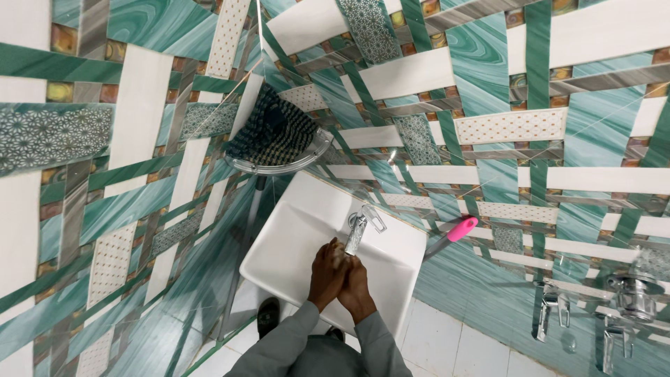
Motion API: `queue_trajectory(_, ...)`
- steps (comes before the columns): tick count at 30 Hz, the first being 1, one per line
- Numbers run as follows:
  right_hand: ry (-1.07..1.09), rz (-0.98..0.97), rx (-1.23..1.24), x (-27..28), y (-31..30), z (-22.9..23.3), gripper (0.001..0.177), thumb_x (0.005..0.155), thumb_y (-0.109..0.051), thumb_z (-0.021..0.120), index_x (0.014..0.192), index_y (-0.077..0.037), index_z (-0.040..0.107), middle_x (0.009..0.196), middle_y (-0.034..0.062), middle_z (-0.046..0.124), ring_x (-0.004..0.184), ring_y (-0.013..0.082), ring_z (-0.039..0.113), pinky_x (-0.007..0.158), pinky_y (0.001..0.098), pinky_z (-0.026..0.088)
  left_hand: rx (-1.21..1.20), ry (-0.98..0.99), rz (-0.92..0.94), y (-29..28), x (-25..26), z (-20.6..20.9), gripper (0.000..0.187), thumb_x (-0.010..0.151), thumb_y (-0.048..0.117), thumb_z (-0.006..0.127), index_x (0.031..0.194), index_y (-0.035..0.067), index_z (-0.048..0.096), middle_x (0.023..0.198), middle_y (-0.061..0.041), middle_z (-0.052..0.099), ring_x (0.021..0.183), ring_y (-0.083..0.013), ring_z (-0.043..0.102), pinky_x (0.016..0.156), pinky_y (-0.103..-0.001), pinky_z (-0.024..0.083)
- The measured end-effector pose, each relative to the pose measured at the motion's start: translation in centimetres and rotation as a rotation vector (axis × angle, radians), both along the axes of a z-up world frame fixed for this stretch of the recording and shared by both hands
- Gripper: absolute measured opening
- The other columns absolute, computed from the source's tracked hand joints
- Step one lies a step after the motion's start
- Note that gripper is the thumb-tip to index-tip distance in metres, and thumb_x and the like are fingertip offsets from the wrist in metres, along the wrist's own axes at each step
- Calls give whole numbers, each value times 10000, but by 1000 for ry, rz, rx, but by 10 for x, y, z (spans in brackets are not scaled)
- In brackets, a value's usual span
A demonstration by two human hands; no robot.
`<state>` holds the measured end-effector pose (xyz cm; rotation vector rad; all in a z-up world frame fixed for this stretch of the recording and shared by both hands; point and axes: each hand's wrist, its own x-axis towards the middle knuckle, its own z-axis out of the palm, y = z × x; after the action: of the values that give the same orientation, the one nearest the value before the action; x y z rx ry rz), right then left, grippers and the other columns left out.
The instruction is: The person washes a patterned cloth by hand in a sink, repeatedly scrubbing the fabric against itself and rinsing it under the tap.
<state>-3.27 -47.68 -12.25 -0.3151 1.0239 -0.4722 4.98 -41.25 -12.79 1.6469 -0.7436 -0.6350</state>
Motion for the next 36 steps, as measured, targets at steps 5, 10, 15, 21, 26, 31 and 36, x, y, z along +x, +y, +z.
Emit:
queue_trajectory(5,-64,215,-84,-19,16,28,442,1075,-397,405,1279,-41,566,1219,92,625,1124,235,585,1038,415,494,-17,119,118,-10,-1,-19,294,922,165,618,1162,48,739,1251,-143,694,1112,-318,671,948,-419,530)
queue_trajectory(10,304,312,-354,-51,-8,31,509,1034,-434,366,1377,-107,552,1356,17,622,1219,226,610,1027,411,486,50,1234,294,-42,10,-34,136,937,111,626,927,33,737,762,-57,646,568,-154,566,499,-328,470)
queue_trajectory(15,810,220,-1165,-33,-41,84,467,1009,-269,578,1424,-66,508,1365,128,627,1100,278,671,864,414,558,340,1230,313,-51,3,-46,230,949,224,636,747,114,643,530,10,453,394,-124,360,367,-328,262)
queue_trajectory(21,1085,368,-1451,8,-62,124,304,1009,-222,618,1215,-10,690,1103,228,704,768,329,713,708,443,566,240,1294,337,-52,6,-30,301,960,189,609,685,73,570,516,-58,476,346,-179,409,332,-349,273)
queue_trajectory(26,1079,341,-1450,32,-53,115,190,951,-155,669,917,28,710,799,208,731,707,355,705,648,433,555,182,1282,244,-46,12,-34,265,957,160,557,715,68,616,531,-70,544,373,-175,438,345,-343,299)
queue_trajectory(31,957,303,-1279,32,-46,122,189,954,-153,669,914,30,697,741,175,750,657,240,767,603,356,573,54,1298,173,-45,17,-33,155,966,144,524,854,116,627,589,-12,543,425,-129,473,374,-302,324)
queue_trajectory(36,822,460,-1016,21,-13,142,258,981,-199,664,1126,3,733,839,142,803,643,219,759,582,310,584,-182,990,379,-20,38,16,195,947,133,557,1099,109,676,824,-3,639,639,-103,560,551,-266,468)
